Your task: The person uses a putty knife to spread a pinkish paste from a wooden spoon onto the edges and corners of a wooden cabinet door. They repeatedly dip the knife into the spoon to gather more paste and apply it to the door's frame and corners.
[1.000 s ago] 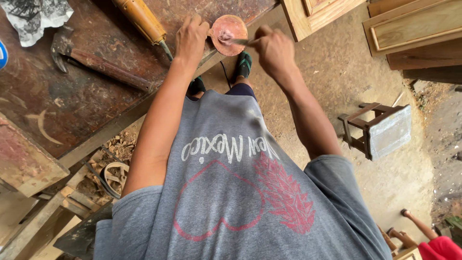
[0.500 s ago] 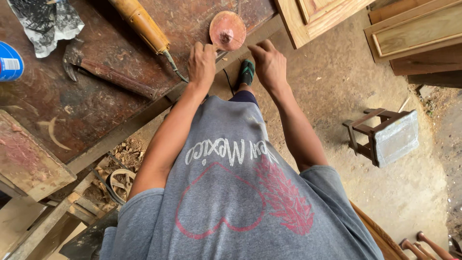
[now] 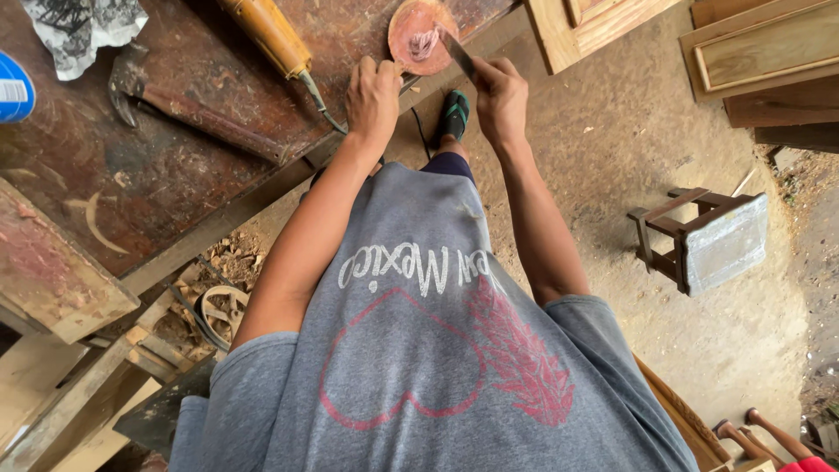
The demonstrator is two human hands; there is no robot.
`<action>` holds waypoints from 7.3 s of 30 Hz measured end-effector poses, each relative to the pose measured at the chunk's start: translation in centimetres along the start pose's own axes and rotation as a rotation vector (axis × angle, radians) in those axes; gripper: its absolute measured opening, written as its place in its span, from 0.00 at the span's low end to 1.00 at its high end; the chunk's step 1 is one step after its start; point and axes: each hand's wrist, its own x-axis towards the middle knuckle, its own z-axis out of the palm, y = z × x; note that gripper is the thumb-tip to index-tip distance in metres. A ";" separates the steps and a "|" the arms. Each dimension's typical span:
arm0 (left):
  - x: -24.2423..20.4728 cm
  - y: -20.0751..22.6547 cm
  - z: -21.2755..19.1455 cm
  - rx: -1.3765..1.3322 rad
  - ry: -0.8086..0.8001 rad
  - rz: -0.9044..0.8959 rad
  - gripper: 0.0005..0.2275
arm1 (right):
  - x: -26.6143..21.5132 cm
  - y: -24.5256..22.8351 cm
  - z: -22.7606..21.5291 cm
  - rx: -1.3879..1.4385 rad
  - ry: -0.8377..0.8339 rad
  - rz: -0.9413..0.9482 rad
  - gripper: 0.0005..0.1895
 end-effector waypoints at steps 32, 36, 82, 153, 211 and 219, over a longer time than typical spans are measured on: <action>0.3 -0.2 -0.5 -0.010 -0.051 -0.039 0.06 | -1.0 -2.1 0.4 -0.215 -0.085 0.123 0.13; 0.3 0.2 -0.8 -0.022 -0.037 -0.036 0.07 | 0.3 -2.0 1.3 -0.322 -0.037 -0.122 0.10; 0.1 -0.1 -0.9 -0.072 -0.009 -0.058 0.05 | 4.7 -3.9 -2.8 -0.523 -0.371 -0.180 0.15; 0.8 0.0 -0.9 -0.059 -0.056 -0.073 0.08 | 2.8 -1.6 -2.3 -0.257 -0.088 -0.161 0.15; 1.8 0.7 0.1 0.029 -0.077 0.084 0.08 | -4.4 2.6 6.7 0.130 0.272 0.056 0.14; 1.7 0.3 0.7 0.067 -0.086 0.097 0.09 | -5.8 5.1 8.4 0.067 0.267 0.049 0.18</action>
